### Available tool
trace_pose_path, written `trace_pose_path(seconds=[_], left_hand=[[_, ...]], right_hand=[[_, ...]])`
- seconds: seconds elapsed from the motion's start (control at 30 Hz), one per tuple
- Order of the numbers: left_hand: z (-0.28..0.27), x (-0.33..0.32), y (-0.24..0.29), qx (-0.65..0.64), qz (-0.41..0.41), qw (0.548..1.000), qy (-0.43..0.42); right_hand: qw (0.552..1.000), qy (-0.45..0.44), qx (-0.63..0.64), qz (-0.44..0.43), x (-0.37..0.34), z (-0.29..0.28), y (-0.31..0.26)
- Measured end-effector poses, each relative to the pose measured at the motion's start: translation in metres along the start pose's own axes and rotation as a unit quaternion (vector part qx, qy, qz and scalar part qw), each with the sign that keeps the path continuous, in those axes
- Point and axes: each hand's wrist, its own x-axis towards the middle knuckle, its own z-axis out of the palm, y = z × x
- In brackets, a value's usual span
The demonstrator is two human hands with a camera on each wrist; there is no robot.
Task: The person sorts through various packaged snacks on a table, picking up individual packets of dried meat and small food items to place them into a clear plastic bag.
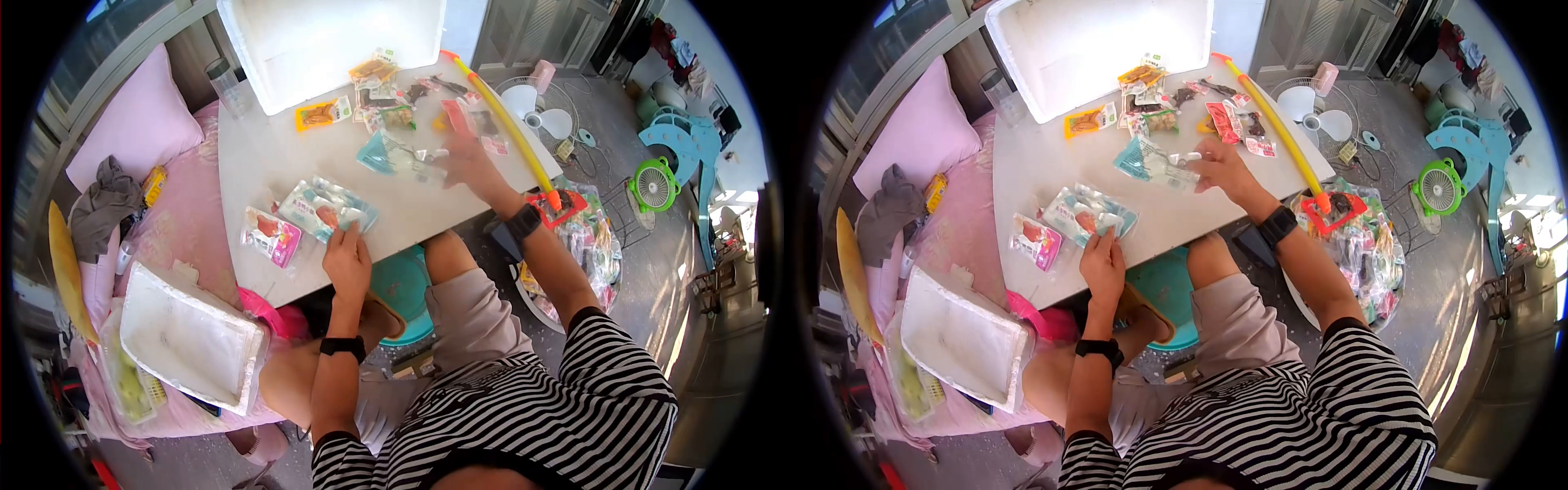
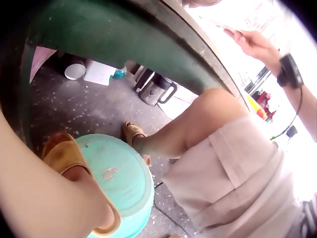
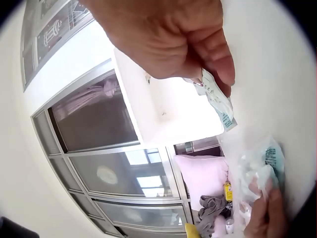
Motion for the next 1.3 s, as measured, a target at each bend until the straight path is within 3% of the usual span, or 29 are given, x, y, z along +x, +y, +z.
trace_pose_path(seconds=[0.1, 0.33, 0.83, 1.1, 1.3], left_hand=[[-0.006, 0.002, 0.004, -0.021, -0.009, 1.000, 0.015], [-0.015, 0.004, 0.007, -0.014, 0.019, 0.999, 0.035], [-0.028, 0.009, 0.021, 0.078, 0.056, 0.994, 0.050], [-0.024, 0.006, 0.023, 0.099, 0.080, 0.991, 0.032], [-0.022, 0.004, 0.026, 0.078, 0.101, 0.992, 0.004]], right_hand=[[0.993, -0.050, 0.023, 0.107, -0.065, -0.003, -0.022], [0.982, -0.105, 0.059, 0.148, -0.108, 0.001, -0.003], [0.979, -0.142, 0.078, 0.125, -0.097, 0.023, 0.014], [0.986, -0.105, 0.088, 0.092, -0.074, 0.044, 0.033], [0.984, -0.024, 0.166, 0.056, -0.042, 0.105, 0.050]])
